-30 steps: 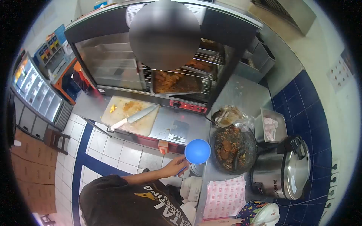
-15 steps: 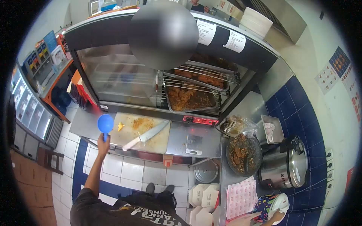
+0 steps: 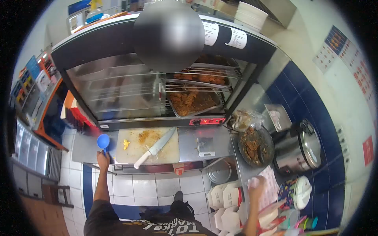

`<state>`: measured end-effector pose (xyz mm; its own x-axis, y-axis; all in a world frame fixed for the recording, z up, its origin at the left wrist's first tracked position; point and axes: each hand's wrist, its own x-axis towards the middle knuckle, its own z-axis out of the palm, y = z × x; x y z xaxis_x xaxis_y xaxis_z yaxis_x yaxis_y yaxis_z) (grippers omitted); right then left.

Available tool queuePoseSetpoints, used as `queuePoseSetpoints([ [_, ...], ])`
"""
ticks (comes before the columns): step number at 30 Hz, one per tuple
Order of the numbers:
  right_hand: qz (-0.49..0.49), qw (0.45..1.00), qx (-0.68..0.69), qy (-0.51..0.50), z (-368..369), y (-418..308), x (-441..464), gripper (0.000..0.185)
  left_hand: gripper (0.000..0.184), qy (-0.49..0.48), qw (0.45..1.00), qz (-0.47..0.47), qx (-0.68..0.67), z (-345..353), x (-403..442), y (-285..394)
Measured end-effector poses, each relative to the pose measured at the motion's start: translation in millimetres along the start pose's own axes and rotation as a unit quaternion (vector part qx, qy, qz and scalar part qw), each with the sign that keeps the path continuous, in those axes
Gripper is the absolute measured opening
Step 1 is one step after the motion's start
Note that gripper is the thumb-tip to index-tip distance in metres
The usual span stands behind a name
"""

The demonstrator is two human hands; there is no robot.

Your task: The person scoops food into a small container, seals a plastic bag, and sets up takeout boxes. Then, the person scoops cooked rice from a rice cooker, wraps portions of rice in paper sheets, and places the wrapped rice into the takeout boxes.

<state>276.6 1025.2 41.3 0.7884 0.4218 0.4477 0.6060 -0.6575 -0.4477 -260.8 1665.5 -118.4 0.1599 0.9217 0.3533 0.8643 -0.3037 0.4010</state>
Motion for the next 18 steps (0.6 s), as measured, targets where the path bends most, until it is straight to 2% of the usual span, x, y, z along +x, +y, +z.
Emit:
queuePoseSetpoints([
  [1, -0.035, 0.999, 0.016, -0.039, 25.4, -44.6, -19.0, 0.036, 0.028, 0.01, 1.0, 0.005, -0.021, 10.2, 0.5, -8.8],
  [2, -0.01, 0.985, -0.025, -0.17, 45.7, -90.1, -33.3, 0.037, 0.028, -0.003, 0.999, 0.014, -0.028, 14.8, 4.3, -10.5],
  [3, -0.127, 0.976, 0.054, -0.167, 96.4, -90.8, -65.4, 0.036, 0.031, -0.005, 0.999, 0.008, -0.037, 14.2, 5.7, -7.9],
  [4, -0.115, 0.975, 0.066, -0.181, 153.8, -110.8, -101.3, 0.03, 0.035, -0.006, 0.999, -0.009, -0.042, 8.9, 3.0, -8.5],
  [5, -0.129, 0.954, 0.021, -0.269, 163.1, -170.5, -124.0, 0.034, 0.046, -0.006, 0.997, 0.014, -0.069, -3.0, 1.9, -6.4],
  [6, -0.138, 0.926, 0.052, -0.347, 190.0, -216.6, -141.9, 0.035, 0.054, 0.105, 0.987, 0.081, -0.09, 1.7, 2.2, -12.1],
  [8, -0.226, 0.894, 0.135, -0.363, 273.1, -266.3, -200.8, 0.029, 0.053, 0.123, 0.977, -0.004, -0.177, -30.2, -22.4, -12.6],
  [9, -0.184, 0.866, 0.163, -0.435, 302.2, -304.6, -219.0, 0.027, 0.049, 0.129, 0.964, -0.051, -0.226, -55.4, -39.4, -11.0],
  [10, -0.201, 0.863, 0.17, -0.432, 351.1, -322.6, -245.6, 0.027, 0.046, 0.153, 0.966, -0.043, -0.206, -56.9, -62.6, -33.8],
  [11, -0.262, 0.85, 0.184, -0.418, 404.5, -327.4, -270.6, 0.034, 0.043, 0.163, 0.957, -0.095, -0.221, -56.1, -93.4, -53.0],
  [12, -0.22, 0.851, 0.157, -0.449, 445.4, -350.3, -286.3, 0.032, 0.044, 0.147, 0.954, -0.141, -0.221, -50.2, -129.3, -78.5],
  [13, -0.178, 0.852, 0.224, -0.437, 488.4, -372.6, -300.7, 0.029, 0.036, 0.129, 0.94, -0.205, -0.239, -40.8, -166.6, -100.1],
  [14, -0.172, 0.841, 0.251, -0.447, 530.3, -391.1, -304.9, 0.028, 0.028, 0.12, 0.922, -0.263, -0.258, -29.1, -202.4, -123.1],
  [15, -0.213, 0.837, 0.243, -0.442, 578.8, -405.4, -306.9, 0.033, 0.028, 0.118, 0.916, -0.3, -0.237, -12.1, -241.4, -151.2],
  [17, -0.343, 0.885, 0.187, -0.253, 660.8, -434.4, -308.7, 0.039, 0.011, 0.025, 0.929, -0.326, -0.171, 26.7, -323.7, -199.7],
  [18, -0.302, 0.908, 0.135, -0.258, 687.2, -455.6, -301.8, 0.043, 0.011, 0.015, 0.923, -0.346, -0.171, 38.6, -348.2, -220.2],
])
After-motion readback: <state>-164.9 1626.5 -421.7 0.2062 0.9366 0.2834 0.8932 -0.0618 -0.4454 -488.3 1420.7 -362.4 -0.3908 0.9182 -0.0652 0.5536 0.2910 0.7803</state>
